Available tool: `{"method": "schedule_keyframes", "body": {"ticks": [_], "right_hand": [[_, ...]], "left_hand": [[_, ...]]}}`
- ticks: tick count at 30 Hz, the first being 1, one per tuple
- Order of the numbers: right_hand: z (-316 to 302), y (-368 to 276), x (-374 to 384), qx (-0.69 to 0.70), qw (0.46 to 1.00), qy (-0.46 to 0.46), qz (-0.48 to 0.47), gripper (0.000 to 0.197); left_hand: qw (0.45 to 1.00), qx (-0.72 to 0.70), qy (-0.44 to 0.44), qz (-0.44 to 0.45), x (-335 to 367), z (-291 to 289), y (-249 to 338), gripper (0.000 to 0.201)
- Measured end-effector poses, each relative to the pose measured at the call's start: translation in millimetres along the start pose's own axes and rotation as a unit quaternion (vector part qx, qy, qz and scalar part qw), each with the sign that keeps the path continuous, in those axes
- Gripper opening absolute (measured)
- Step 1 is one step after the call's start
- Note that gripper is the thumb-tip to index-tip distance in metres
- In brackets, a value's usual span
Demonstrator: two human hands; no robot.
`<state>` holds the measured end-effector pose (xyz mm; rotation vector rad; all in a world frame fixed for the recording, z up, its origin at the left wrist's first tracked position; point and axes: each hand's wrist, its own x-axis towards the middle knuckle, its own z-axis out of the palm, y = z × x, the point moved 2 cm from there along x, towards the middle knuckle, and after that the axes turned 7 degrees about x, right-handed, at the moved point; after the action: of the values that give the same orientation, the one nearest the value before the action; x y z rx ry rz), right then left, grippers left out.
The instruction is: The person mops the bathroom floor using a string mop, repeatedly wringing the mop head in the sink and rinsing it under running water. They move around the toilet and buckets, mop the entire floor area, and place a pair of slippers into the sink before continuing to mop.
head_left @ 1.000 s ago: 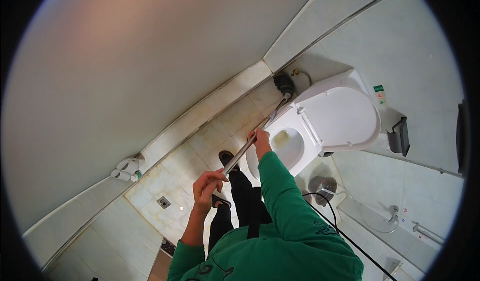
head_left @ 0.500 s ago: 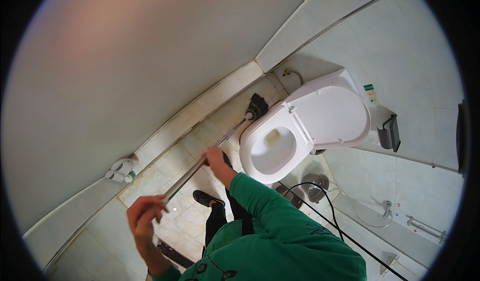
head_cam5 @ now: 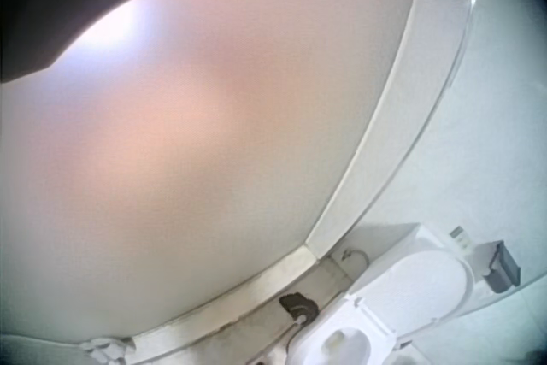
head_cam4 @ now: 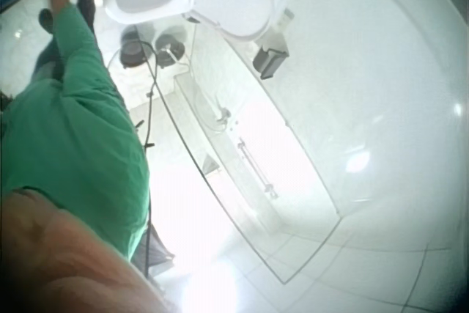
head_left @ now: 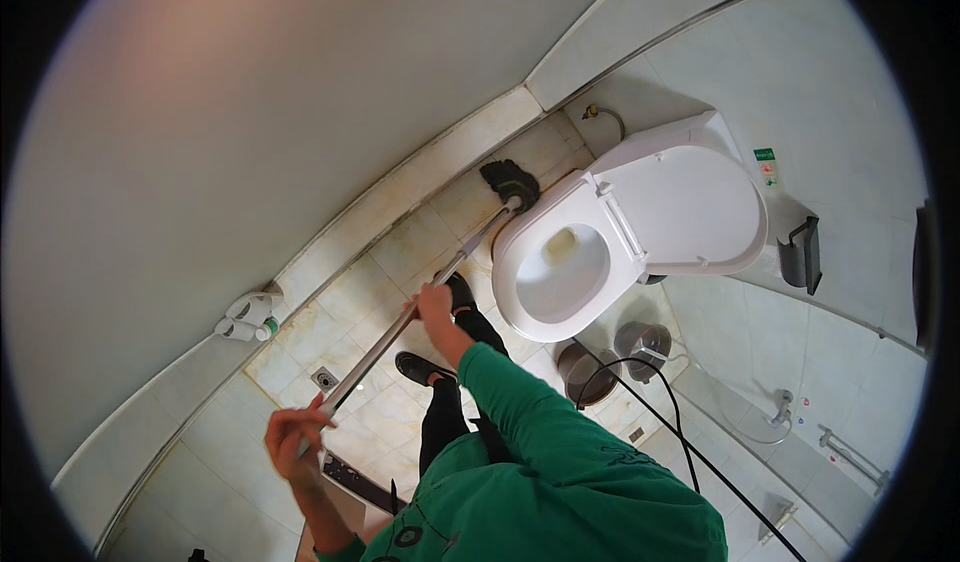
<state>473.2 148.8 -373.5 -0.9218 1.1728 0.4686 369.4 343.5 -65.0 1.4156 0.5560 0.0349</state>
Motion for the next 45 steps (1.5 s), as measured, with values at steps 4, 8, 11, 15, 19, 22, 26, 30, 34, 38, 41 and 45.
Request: {"method": "schedule_keyframes", "body": {"ticks": [4, 8, 11, 15, 19, 22, 26, 30, 34, 38, 41, 45], "right_hand": [[-27.6, -68.1, 66.6, -0.034, 0.996, 0.027, -0.076, 0.020], [-64.5, -138.7, 124.9, -0.006, 0.990, 0.099, -0.102, 0.027], [-89.7, -160.5, 142.3, -0.014, 0.987, 0.108, -0.114, 0.030], [-85.2, -144.2, 127.1, -0.227, 0.954, 0.013, -0.196, 0.028], [-30.8, -58.2, 57.1, -0.215, 0.955, -0.036, -0.199, 0.029], [3.1, -2.8, -6.8, -0.086, 0.991, -0.044, -0.094, 0.029], [19.8, 19.4, -48.1, -0.077, 0.995, -0.018, -0.058, 0.029], [8.3, 2.4, -22.6, -0.100, 0.989, 0.007, -0.111, 0.028], [-25.0, -61.5, 49.5, -0.103, 0.984, 0.031, -0.146, 0.028], [-57.0, -162.6, 125.8, -0.118, 0.980, 0.025, -0.160, 0.026], [-58.7, -210.0, 143.0, -0.024, 0.980, 0.006, -0.196, 0.023], [-36.3, -198.3, 130.3, -0.083, 0.974, 0.016, -0.209, 0.025]], "left_hand": [[0.998, -0.014, -0.056, -0.021, 47.9, 43.5, -31.2, 0.021], [0.980, 0.028, -0.199, 0.008, 71.6, 117.9, -69.8, 0.027], [0.971, 0.041, -0.236, 0.026, 68.9, 154.1, -80.1, 0.024], [0.980, 0.043, -0.190, -0.029, 54.8, 136.4, -62.0, 0.023], [0.987, 0.120, -0.103, -0.002, 23.0, 63.8, -14.6, 0.022], [0.986, 0.151, -0.065, -0.003, -17.2, 21.0, 18.2, 0.021], [0.992, 0.118, -0.047, 0.018, -43.1, -2.2, 28.1, 0.020], [0.993, 0.104, -0.055, -0.003, -31.9, 1.9, -3.0, 0.018], [0.990, 0.074, -0.118, -0.008, 1.5, 58.2, -57.7, 0.020], [0.981, 0.057, -0.186, 0.002, 60.3, 139.1, -93.0, 0.023], [0.978, 0.011, -0.204, 0.050, 91.2, 179.1, -90.3, 0.023], [0.982, 0.052, -0.173, 0.049, 89.2, 168.5, -68.1, 0.023]]}}
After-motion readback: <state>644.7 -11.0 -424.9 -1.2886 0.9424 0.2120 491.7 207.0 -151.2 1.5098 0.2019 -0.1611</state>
